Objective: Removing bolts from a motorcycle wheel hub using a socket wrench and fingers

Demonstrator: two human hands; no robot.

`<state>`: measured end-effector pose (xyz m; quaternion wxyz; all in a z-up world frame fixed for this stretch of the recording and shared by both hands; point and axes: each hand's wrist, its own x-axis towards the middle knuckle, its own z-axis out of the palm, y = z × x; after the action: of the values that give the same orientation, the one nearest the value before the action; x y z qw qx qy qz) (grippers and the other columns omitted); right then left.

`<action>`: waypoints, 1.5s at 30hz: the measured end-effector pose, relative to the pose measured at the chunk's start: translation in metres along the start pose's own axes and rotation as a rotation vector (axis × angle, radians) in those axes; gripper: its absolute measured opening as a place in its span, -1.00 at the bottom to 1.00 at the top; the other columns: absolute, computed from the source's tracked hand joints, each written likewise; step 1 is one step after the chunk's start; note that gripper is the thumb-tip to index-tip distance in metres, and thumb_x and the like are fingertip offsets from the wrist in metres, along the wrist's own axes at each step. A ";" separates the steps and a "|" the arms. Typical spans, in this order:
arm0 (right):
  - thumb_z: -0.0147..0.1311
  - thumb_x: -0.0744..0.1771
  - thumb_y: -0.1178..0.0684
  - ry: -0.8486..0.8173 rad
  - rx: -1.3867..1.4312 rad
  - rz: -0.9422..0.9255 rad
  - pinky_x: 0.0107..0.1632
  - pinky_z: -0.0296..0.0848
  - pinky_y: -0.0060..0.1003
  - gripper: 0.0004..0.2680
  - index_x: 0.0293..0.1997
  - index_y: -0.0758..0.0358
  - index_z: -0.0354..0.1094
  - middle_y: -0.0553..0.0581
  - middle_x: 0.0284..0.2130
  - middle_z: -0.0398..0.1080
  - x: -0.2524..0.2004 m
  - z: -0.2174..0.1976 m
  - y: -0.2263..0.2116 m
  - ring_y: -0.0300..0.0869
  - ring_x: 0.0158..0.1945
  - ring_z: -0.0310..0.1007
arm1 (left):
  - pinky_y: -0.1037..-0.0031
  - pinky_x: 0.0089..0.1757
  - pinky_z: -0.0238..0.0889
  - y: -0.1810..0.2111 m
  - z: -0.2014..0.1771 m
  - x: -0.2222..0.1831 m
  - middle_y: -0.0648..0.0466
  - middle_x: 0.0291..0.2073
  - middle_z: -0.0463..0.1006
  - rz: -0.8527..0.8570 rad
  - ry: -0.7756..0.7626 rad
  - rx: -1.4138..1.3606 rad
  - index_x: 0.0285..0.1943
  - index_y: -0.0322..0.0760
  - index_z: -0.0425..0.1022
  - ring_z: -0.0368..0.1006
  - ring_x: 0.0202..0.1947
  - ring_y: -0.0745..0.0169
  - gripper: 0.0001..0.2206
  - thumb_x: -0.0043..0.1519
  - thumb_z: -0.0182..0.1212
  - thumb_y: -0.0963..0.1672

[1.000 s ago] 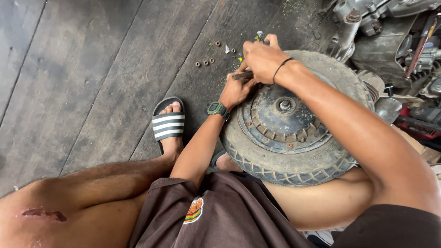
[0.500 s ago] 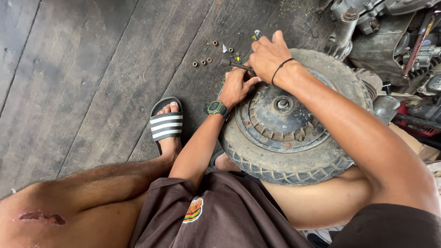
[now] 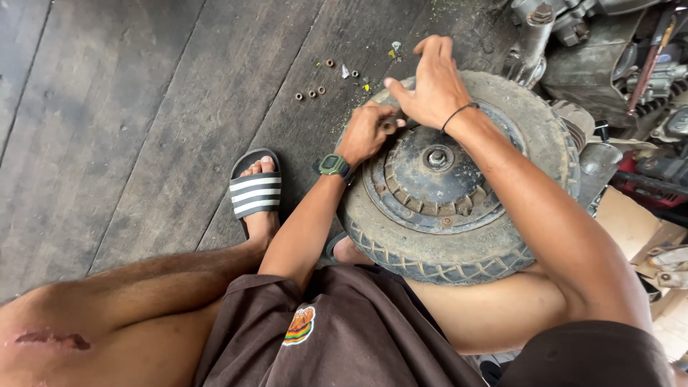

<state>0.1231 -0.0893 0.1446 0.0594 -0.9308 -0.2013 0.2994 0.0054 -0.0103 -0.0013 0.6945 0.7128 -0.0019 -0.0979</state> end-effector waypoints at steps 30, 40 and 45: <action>-0.02 0.45 0.01 -0.016 0.572 0.013 -0.03 0.51 -0.13 -0.82 0.11 0.09 0.49 0.17 -0.18 0.55 -0.022 0.045 0.027 -0.09 0.00 0.52 | 0.25 -0.22 0.44 0.035 -0.015 -0.005 -0.09 -0.40 0.68 -0.191 0.166 -0.094 -0.37 -0.29 0.64 0.64 -0.22 -0.14 -0.79 0.16 0.40 -0.05; -0.23 0.47 0.05 -0.278 0.514 0.251 -0.47 0.05 -0.37 -0.79 -0.08 -0.01 0.45 -0.09 -0.16 0.54 -0.002 0.022 0.016 -0.34 -0.56 0.08 | 0.21 0.04 0.45 0.003 -0.017 -0.007 0.05 0.00 0.69 -0.106 -0.061 -0.085 0.00 -0.11 0.58 0.62 0.03 0.13 -0.82 0.28 0.25 -0.06; -0.13 0.45 0.00 -0.227 0.591 0.383 0.03 0.41 -0.22 -0.86 -0.06 0.07 0.41 -0.07 -0.18 0.55 0.004 0.029 0.011 -0.27 -0.15 0.50 | 0.20 -0.10 0.42 -0.008 -0.008 0.000 -0.06 -0.12 0.62 -0.072 -0.002 -0.013 -0.02 -0.16 0.60 0.56 -0.18 0.00 -0.80 0.24 0.32 -0.06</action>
<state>0.1130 -0.0976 0.1160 0.2460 -0.8549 0.0663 0.4518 0.0059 -0.0021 -0.0090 0.6953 0.7076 0.0238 -0.1237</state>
